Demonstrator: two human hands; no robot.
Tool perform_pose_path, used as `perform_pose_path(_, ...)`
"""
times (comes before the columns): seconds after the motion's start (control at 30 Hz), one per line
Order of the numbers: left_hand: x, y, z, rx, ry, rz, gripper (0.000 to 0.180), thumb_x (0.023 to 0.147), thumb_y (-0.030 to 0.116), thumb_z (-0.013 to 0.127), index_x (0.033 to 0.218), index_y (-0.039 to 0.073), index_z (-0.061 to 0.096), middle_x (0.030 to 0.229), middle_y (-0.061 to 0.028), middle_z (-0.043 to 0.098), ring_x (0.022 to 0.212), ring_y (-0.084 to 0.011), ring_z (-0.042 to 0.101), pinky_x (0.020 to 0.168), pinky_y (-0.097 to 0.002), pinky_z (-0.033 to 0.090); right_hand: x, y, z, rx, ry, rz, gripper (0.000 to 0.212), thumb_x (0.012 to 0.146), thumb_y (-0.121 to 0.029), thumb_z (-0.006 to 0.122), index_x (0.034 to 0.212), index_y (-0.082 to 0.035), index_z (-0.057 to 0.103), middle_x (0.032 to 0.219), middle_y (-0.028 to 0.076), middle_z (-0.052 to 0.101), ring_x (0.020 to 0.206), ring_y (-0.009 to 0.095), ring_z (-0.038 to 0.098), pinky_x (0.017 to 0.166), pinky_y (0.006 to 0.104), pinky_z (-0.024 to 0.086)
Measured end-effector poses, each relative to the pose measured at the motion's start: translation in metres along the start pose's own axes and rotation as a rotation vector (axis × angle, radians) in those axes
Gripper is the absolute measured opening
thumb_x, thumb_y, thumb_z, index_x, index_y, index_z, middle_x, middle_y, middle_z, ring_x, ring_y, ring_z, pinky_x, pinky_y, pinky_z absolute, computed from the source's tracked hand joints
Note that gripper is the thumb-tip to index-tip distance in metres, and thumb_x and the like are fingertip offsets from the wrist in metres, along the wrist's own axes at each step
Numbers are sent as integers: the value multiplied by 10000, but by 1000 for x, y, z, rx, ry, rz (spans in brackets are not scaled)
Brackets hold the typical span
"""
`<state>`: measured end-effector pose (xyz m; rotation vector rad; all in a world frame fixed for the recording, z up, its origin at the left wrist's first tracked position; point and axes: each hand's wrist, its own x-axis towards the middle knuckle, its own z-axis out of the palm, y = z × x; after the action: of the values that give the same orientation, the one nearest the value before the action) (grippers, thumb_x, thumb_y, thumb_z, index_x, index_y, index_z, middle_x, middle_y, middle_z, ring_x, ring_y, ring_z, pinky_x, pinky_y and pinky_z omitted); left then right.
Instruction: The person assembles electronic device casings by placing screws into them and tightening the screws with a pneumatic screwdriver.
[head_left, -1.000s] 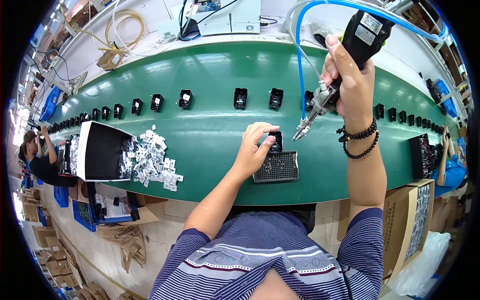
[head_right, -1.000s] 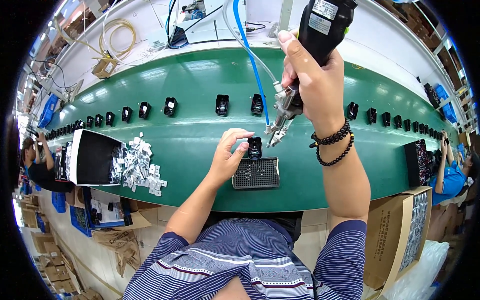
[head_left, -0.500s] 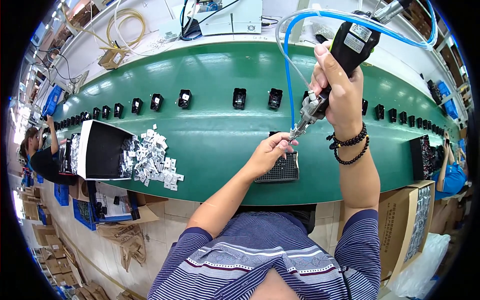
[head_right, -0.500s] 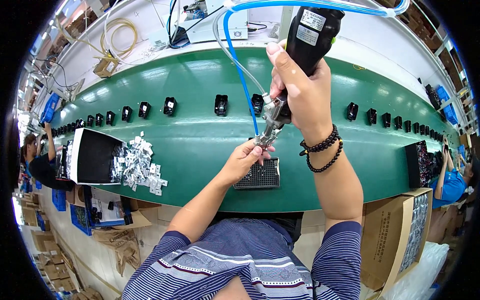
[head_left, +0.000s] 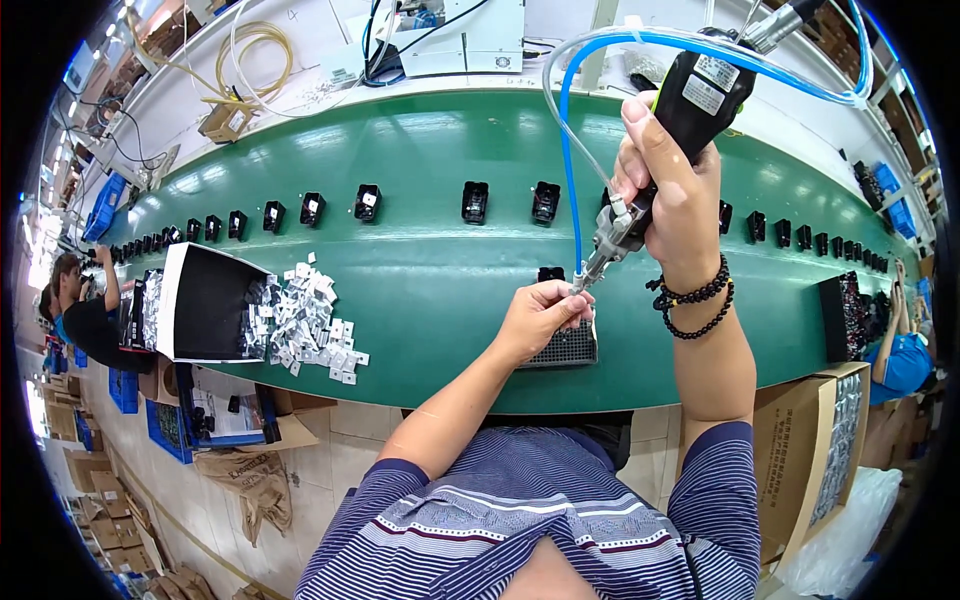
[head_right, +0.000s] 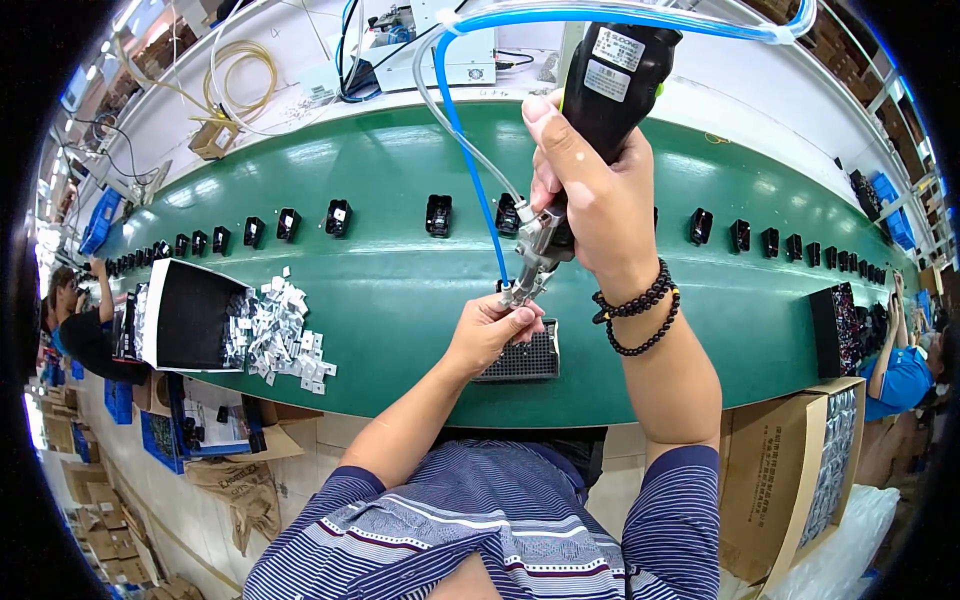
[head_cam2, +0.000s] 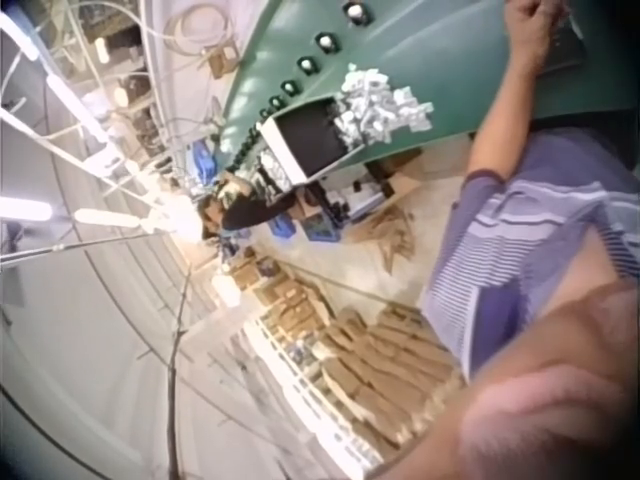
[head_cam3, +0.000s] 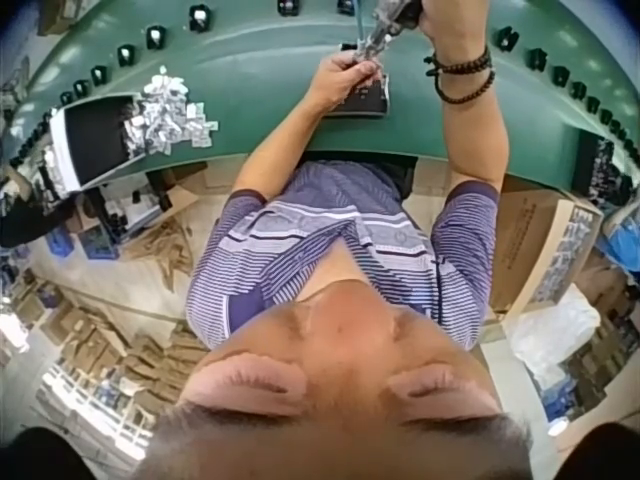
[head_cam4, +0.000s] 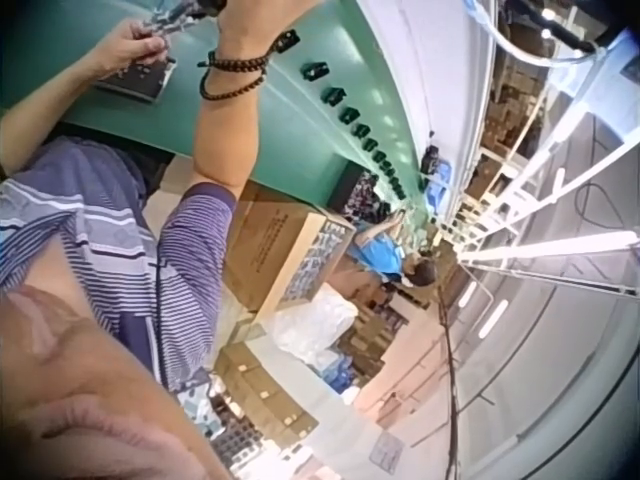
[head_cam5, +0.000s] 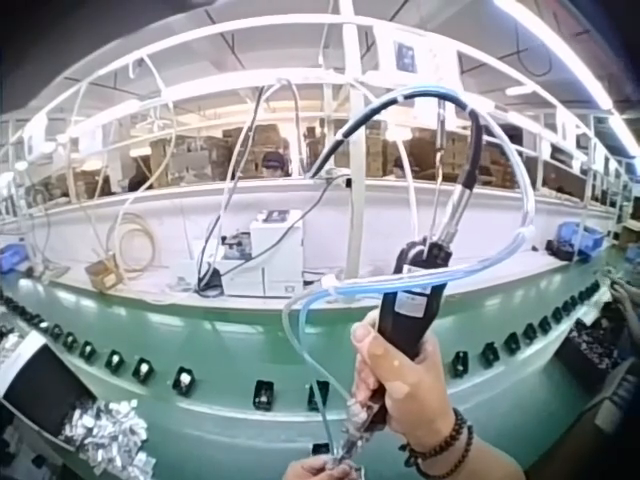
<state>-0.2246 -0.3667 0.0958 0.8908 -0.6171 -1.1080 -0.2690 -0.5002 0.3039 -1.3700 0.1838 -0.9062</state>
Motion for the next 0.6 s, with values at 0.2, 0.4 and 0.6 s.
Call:
perform_pose_path(0.2, -18, -7, -19, 674, 14, 173, 108, 957, 104, 694, 1000, 11, 727, 893, -86, 711, 742, -173, 622, 698, -273, 520, -2, -3, -3, -23, 8, 5, 184, 994, -182, 675, 1101, -38, 639, 606, -25, 484, 495, 63, 438, 460, 207, 362)
perform_pose_path(0.4, -28, -29, -31, 1559, -72, 552, 196, 860, 136, 774, 1033, 48, 744, 943, -78, 680, 717, -233, 606, 674, -321, 519, -13, -1, -14, -95, 2, 15, 150, 974, -168, 714, 989, -33, 653, 595, 2, 547, 478, 88, 494, 473, 219, 416)
perform_pose_path(0.6, -37, -12, -24, 1301, 41, 654, 232, 822, 174, 795, 1030, 105, 719, 933, -39, 613, 708, -227, 563, 655, -326, 488, -19, 1, -25, -82, 20, -8, 151, 968, -160, 728, 938, -34, 649, 587, 10, 568, 468, 96, 512, 478, 226, 440)
